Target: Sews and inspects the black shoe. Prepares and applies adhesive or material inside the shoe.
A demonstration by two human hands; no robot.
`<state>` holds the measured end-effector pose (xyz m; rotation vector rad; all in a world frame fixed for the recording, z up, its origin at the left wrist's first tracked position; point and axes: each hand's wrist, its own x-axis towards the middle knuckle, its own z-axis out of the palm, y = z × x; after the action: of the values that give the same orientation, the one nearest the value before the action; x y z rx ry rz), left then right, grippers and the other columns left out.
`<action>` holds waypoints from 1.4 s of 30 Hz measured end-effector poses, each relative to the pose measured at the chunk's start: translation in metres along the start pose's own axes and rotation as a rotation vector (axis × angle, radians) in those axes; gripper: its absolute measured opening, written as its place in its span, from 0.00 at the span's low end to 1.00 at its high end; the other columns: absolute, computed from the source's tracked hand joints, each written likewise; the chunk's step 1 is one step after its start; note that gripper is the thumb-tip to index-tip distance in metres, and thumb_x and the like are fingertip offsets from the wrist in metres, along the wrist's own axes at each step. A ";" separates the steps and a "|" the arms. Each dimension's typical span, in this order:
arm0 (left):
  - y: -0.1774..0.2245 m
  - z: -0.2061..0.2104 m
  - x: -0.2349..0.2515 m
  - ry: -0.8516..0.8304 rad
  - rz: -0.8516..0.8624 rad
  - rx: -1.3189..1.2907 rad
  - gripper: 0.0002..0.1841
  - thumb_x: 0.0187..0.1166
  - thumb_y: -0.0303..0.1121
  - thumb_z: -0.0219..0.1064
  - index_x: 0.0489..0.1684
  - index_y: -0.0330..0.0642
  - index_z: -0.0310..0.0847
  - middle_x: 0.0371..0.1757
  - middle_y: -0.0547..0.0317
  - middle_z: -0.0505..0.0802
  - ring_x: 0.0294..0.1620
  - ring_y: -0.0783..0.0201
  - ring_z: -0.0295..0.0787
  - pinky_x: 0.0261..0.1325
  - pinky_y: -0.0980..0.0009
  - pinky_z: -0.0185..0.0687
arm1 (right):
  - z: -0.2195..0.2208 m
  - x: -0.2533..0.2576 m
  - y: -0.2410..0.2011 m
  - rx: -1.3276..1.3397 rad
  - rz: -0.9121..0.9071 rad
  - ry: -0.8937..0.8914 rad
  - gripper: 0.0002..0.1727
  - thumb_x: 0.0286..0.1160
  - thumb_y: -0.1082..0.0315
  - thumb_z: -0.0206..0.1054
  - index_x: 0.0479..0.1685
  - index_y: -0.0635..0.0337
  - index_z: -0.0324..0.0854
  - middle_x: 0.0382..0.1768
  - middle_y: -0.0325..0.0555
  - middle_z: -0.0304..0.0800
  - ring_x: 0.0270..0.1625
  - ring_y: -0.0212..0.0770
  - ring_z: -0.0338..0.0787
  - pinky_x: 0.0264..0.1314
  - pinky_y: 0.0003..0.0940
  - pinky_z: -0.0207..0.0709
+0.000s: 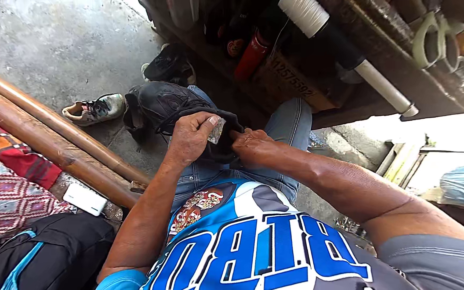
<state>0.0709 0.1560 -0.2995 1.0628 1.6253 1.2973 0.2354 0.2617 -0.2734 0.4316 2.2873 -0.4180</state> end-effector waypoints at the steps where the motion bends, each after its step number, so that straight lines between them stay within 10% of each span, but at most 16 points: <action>1: -0.001 0.002 0.001 0.008 0.003 0.003 0.11 0.87 0.31 0.62 0.47 0.39 0.93 0.41 0.61 0.96 0.43 0.74 0.92 0.52 0.73 0.87 | -0.001 0.001 0.003 -0.006 -0.011 -0.023 0.14 0.68 0.61 0.77 0.46 0.61 0.89 0.67 0.56 0.80 0.63 0.65 0.82 0.50 0.64 0.79; 9: 0.007 -0.012 -0.016 0.033 -0.104 0.113 0.12 0.89 0.36 0.61 0.47 0.43 0.91 0.33 0.61 0.92 0.27 0.72 0.84 0.30 0.74 0.79 | 0.001 -0.026 0.026 0.261 -0.424 0.461 0.21 0.66 0.58 0.78 0.60 0.46 0.91 0.70 0.45 0.82 0.61 0.48 0.86 0.57 0.48 0.84; 13: 0.012 -0.004 -0.019 -0.027 -0.080 0.345 0.12 0.87 0.39 0.65 0.44 0.46 0.94 0.38 0.61 0.95 0.39 0.69 0.90 0.47 0.62 0.85 | 0.022 -0.031 0.018 0.315 -0.536 0.643 0.15 0.69 0.67 0.72 0.55 0.49 0.93 0.63 0.48 0.85 0.61 0.48 0.85 0.57 0.44 0.82; 20: 0.009 0.016 -0.013 -0.352 -0.202 0.518 0.14 0.85 0.36 0.62 0.29 0.42 0.89 0.29 0.55 0.90 0.34 0.57 0.88 0.42 0.48 0.82 | 0.037 -0.032 0.022 0.338 -0.585 0.723 0.16 0.73 0.68 0.69 0.59 0.50 0.90 0.63 0.46 0.86 0.62 0.45 0.84 0.61 0.40 0.81; 29: 0.005 0.018 0.004 -0.651 -0.106 0.406 0.13 0.85 0.29 0.59 0.29 0.38 0.87 0.28 0.56 0.87 0.32 0.63 0.84 0.40 0.58 0.79 | 0.047 -0.027 0.027 0.406 -0.548 0.748 0.20 0.64 0.73 0.74 0.58 0.57 0.87 0.63 0.49 0.84 0.62 0.47 0.85 0.63 0.42 0.83; 33: 0.010 0.001 0.002 -0.488 -0.080 0.230 0.12 0.86 0.28 0.61 0.49 0.39 0.92 0.44 0.59 0.96 0.47 0.73 0.91 0.58 0.68 0.87 | 0.048 -0.028 0.029 0.461 -0.533 0.777 0.24 0.66 0.73 0.73 0.66 0.55 0.85 0.72 0.50 0.80 0.67 0.48 0.84 0.67 0.43 0.82; 38: 0.017 0.000 -0.002 -0.213 -0.130 0.554 0.08 0.80 0.34 0.69 0.49 0.46 0.93 0.44 0.58 0.97 0.47 0.62 0.94 0.58 0.53 0.88 | 0.048 -0.026 0.031 0.547 -0.508 0.834 0.32 0.69 0.74 0.70 0.80 0.55 0.77 0.85 0.51 0.69 0.77 0.47 0.80 0.74 0.41 0.81; 42: 0.011 0.011 0.004 -0.343 -0.230 0.733 0.11 0.72 0.39 0.75 0.44 0.44 0.92 0.44 0.48 0.95 0.51 0.47 0.93 0.59 0.36 0.84 | 0.053 -0.019 0.033 0.787 -0.445 0.829 0.44 0.65 0.75 0.74 0.88 0.58 0.63 0.85 0.56 0.62 0.58 0.39 0.87 0.53 0.34 0.88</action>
<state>0.0814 0.1643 -0.2910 1.3709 1.9156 0.3209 0.2951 0.2654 -0.3002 0.5321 2.9417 -1.6457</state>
